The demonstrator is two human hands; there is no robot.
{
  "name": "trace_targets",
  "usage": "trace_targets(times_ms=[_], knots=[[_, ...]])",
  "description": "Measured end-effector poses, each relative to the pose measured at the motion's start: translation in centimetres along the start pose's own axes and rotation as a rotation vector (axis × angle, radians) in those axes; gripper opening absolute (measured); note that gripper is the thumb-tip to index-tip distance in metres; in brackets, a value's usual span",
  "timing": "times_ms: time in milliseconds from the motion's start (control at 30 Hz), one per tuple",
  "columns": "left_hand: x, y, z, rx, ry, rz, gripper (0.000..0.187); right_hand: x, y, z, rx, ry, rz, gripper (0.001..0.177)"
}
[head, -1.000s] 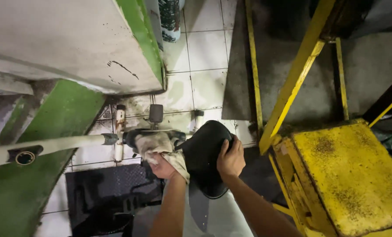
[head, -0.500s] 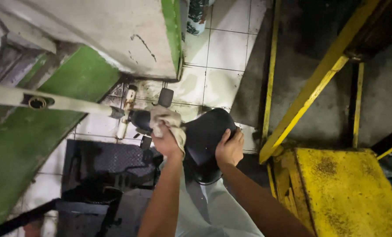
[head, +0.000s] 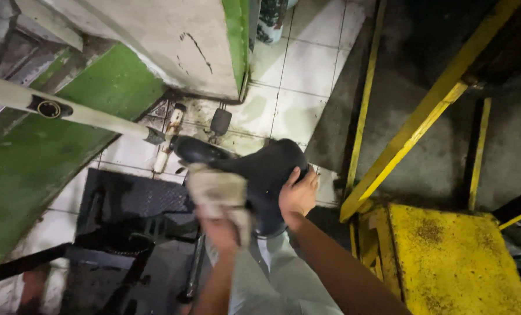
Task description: Cleaning and wiping down various gym equipment using a rag.
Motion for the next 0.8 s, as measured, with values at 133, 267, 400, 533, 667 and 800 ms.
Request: trace_targets(times_ms=[133,267,400,533,667,800], knots=[[-5.6,6.3,2.9,-0.302,-0.344,-0.357,0.128,-0.5,-0.2,0.0,-0.005,0.006,-0.014,0.051],[-6.5,5.5,2.1,-0.443,-0.588,-0.287,0.138,0.3,0.0,-0.6,-0.015,-0.034,0.023,0.05],[-6.0,5.1,3.9,-0.147,-0.314,-0.33,0.12,-0.3,0.1,-0.2,0.053,-0.01,0.075,0.049],[-5.8,4.2,2.6,-0.222,-0.328,-0.311,0.119,0.1,0.0,-0.6,-0.017,0.0,0.0,0.049],[-6.2,5.0,2.8,-0.28,-0.466,-0.37,0.142,-0.5,0.1,0.0,0.01,0.023,0.006,0.051],[-4.9,3.0,-0.6,-0.272,-0.473,-0.45,0.143,0.4,0.1,-0.6,-0.017,0.004,-0.026,0.051]])
Point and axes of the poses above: each hand's wrist, its own y-axis away from the middle knuckle, its own x-axis out of the back of the hand, z = x × y, the point moved 2 cm from there along -y, towards the middle knuckle, and after that the axes turned 15 degrees about y, right-handed, at the moved point
